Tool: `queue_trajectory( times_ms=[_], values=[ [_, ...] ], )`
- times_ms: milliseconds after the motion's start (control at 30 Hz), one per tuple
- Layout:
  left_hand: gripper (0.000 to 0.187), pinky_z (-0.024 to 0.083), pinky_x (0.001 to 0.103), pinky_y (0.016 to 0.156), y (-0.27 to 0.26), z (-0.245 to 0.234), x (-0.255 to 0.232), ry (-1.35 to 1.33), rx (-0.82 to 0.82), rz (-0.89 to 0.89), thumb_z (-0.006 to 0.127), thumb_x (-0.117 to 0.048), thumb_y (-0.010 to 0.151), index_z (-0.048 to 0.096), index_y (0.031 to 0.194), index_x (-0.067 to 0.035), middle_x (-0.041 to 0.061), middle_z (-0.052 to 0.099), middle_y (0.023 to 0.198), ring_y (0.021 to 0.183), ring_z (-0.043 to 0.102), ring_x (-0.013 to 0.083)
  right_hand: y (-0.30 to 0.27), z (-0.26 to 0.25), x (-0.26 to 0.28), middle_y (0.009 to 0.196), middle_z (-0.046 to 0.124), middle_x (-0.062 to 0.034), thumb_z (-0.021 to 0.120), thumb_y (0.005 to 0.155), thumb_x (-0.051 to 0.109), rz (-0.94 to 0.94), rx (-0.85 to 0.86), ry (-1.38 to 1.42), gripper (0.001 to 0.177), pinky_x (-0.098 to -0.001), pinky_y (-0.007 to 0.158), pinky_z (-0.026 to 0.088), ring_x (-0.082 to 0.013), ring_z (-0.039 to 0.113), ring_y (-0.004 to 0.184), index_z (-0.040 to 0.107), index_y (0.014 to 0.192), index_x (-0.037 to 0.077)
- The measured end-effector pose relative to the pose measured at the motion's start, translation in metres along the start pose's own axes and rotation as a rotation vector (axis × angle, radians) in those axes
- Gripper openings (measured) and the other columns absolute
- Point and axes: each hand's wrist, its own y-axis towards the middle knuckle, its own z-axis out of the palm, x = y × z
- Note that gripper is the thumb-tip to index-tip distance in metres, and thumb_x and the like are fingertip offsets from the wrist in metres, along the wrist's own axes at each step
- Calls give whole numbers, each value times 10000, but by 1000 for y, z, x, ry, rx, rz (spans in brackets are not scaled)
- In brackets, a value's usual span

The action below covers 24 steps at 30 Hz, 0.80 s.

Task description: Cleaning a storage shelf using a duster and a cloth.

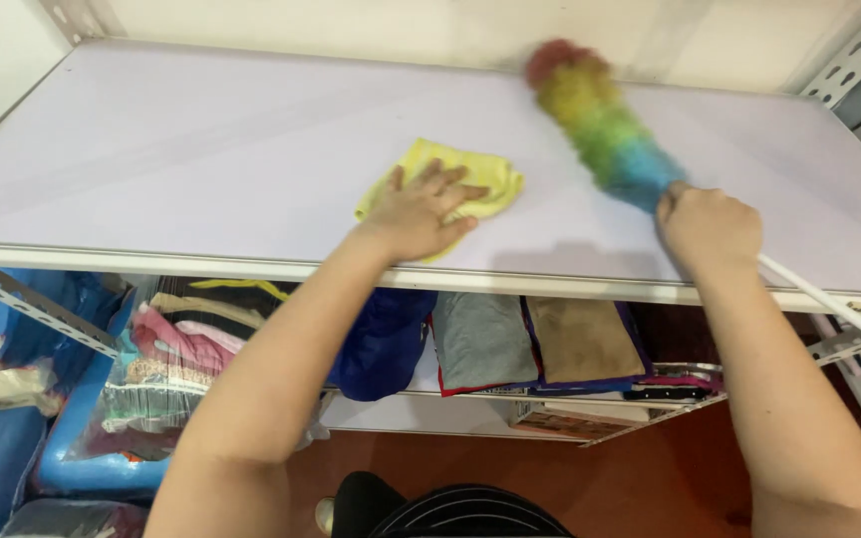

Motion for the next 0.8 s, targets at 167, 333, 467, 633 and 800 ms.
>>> queue_trajectory(
  times_ms=[167, 333, 467, 633, 800],
  values=[
    [524, 146, 705, 1203, 27, 5, 76, 109, -14, -250, 254, -600, 1061, 335, 1558, -457, 4, 271, 1696, 1586, 178, 324, -15, 22, -22, 838, 802, -156, 486, 1071, 341, 13, -62, -153, 339, -477, 727, 611, -359, 804, 861, 791, 1152, 217],
    [539, 122, 760, 1164, 44, 14, 79, 174, -22, -409, 229, -593, 1057, 288, 1576, -462, 19, 243, 1697, 1578, 152, 355, -71, -42, 39, 848, 788, -215, 447, 1064, 385, -135, 89, 33, 352, -536, 797, 611, -414, 788, 894, 717, 1082, 160],
    [559, 115, 748, 1174, 26, 7, 71, 141, -24, -338, 234, -624, 1043, 294, 1578, -472, 16, 244, 1699, 1583, 146, 351, -77, -35, 57, 738, 759, -86, 549, 1041, 381, -313, -210, -21, 219, -403, 715, 631, -288, 789, 778, 711, 1104, 248],
    [539, 126, 713, 1202, -17, -11, 60, 107, -3, -209, 270, -613, 1044, 342, 1558, -467, -10, 261, 1698, 1590, 163, 323, -34, -33, 38, 901, 796, -208, 384, 1080, 403, -135, 76, 67, 401, -538, 842, 597, -407, 779, 942, 707, 1171, 183],
    [509, 155, 694, 1230, -78, -39, 65, -61, 13, -23, 435, -539, 1022, 470, 1494, -351, 33, 342, 1672, 1572, 225, 353, 18, 34, 6, 867, 811, -182, 436, 1050, 285, 32, -10, -155, 375, -516, 718, 599, -376, 799, 860, 778, 1108, 143]
  ],
)
